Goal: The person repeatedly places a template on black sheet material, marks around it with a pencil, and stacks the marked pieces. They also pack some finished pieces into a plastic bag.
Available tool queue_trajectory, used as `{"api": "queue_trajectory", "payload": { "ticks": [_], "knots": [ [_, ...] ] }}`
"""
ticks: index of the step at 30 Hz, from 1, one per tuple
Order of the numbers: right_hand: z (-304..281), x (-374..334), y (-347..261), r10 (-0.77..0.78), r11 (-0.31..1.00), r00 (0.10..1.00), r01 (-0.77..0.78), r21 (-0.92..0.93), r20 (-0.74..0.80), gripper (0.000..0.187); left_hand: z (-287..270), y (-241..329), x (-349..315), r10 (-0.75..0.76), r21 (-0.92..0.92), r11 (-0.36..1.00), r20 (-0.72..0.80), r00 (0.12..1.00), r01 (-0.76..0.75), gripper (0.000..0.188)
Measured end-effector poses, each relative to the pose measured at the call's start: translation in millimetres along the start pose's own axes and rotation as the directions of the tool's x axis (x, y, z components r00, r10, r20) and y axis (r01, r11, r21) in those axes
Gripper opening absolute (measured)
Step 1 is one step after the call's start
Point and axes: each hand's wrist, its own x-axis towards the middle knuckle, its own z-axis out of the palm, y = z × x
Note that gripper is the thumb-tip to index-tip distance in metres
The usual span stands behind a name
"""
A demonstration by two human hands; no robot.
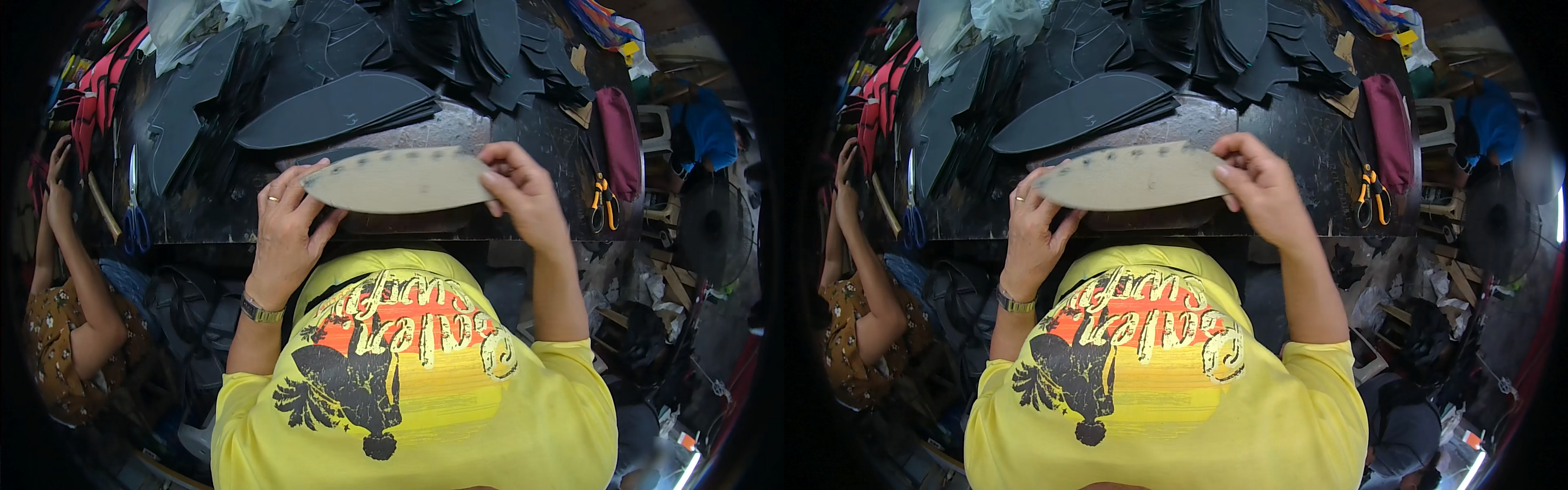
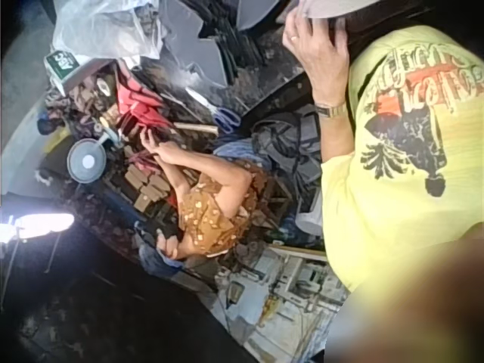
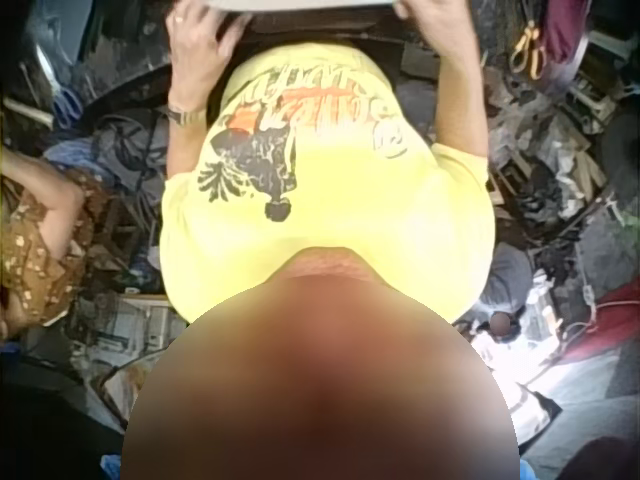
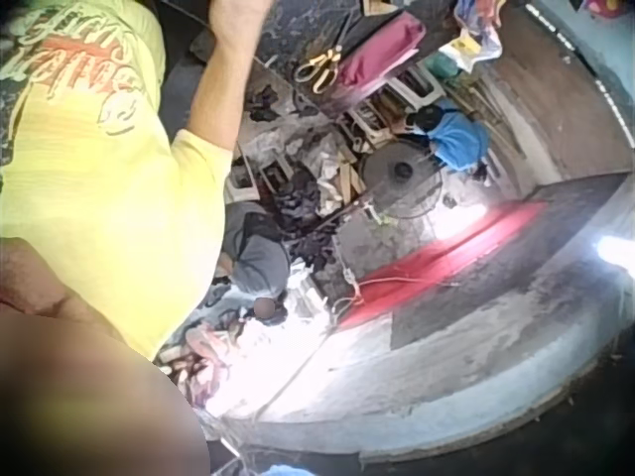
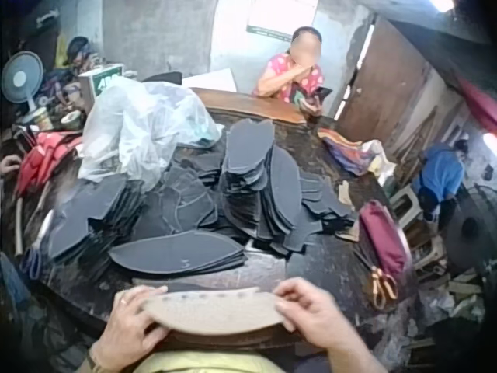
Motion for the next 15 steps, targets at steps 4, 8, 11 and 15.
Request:
{"api": "queue_trajectory", "payload": {
  "ticks": [4, 8, 11, 15],
  "knots": [
    [26, 6, 22, -0.311, 0.77, 0.95, 0.239, -0.591, -0.022, 0.024, 4, -3, -13, -0.008, -0.07, 0.998, -0.054, 0.999, 0.004, 0.031],
    [35, 3, 24, -0.448, 0.64, 0.894, 0.294, -0.709, -0.034, 0.028, 8, -3, -23, -0.068, -0.17, 0.985, -0.234, 0.97, 0.028, 0.023],
    [43, 0, 25, -0.459, 0.596, 0.888, 0.276, -0.754, -0.038, 0.028, 10, 3, -20, 0.042, -0.179, 0.979, -0.283, 0.958, -0.095, 0.021],
    [48, -1, 30, -0.492, 0.52, 0.871, 0.271, -0.81, -0.024, 0.03, 24, 20, -3, 0.185, -0.184, 0.965, -0.016, 0.983, -0.185, 0.034]
  ]
}}
